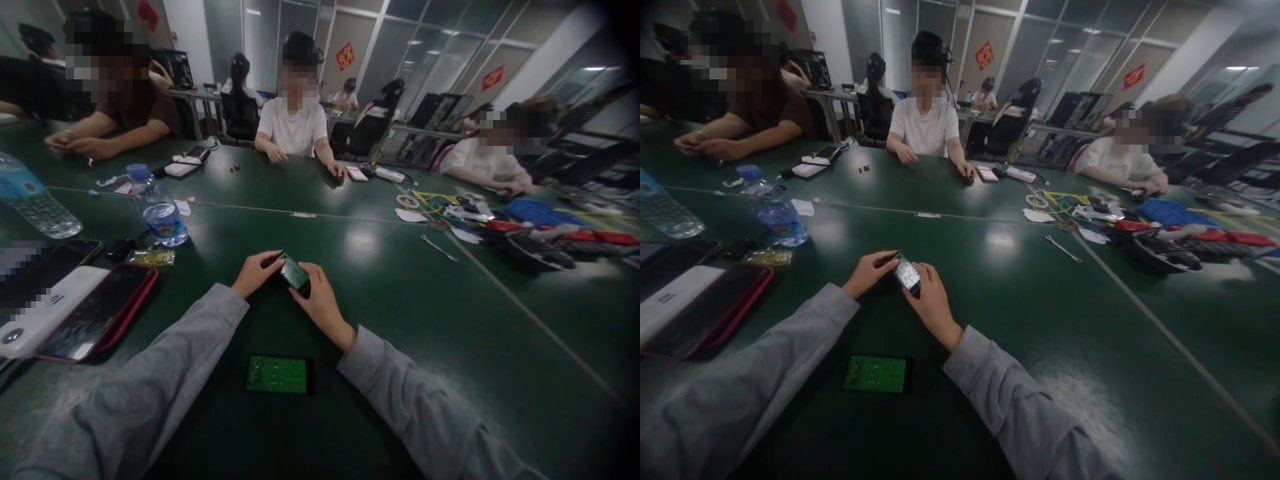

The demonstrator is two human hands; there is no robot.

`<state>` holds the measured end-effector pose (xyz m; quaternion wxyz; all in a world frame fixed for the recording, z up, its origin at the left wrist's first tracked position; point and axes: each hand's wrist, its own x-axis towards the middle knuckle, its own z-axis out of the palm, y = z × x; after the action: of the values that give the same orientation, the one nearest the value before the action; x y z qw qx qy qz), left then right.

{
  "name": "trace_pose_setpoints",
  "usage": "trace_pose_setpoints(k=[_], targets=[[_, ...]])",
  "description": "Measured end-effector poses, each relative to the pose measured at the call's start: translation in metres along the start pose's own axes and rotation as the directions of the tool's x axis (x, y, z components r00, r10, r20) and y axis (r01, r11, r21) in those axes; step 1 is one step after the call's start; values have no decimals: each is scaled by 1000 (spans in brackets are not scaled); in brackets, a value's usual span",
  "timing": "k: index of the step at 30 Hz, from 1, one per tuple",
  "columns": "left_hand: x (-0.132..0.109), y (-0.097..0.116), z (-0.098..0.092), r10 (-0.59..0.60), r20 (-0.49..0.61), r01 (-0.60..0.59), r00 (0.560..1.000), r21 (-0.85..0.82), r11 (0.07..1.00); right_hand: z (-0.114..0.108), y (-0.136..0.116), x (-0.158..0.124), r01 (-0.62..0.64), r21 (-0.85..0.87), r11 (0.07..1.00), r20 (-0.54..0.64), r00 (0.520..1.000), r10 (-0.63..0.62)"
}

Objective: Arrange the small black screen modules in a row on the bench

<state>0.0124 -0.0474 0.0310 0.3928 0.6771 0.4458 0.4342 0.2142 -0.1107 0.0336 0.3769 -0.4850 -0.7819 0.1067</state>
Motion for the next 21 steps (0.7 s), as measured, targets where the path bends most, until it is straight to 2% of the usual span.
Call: trace_pose_setpoints(k=[7,11,16,21], targets=[[1,-4,-2,23,-20,-24,1000,-38,999,0,-1,-2,-177,167,970,6,984,179],[1,-6,-2,56,-14,-57,998,-86,995,1,2,1,-233,275,933,10,971,240],[2,-6,-2,64,0,-63,998,-72,995,1,5,8,-171,373,912,-74,974,213],[3,-8,-3,103,-32,-101,994,79,992,1,8,17,-73,199,977,-229,966,119]])
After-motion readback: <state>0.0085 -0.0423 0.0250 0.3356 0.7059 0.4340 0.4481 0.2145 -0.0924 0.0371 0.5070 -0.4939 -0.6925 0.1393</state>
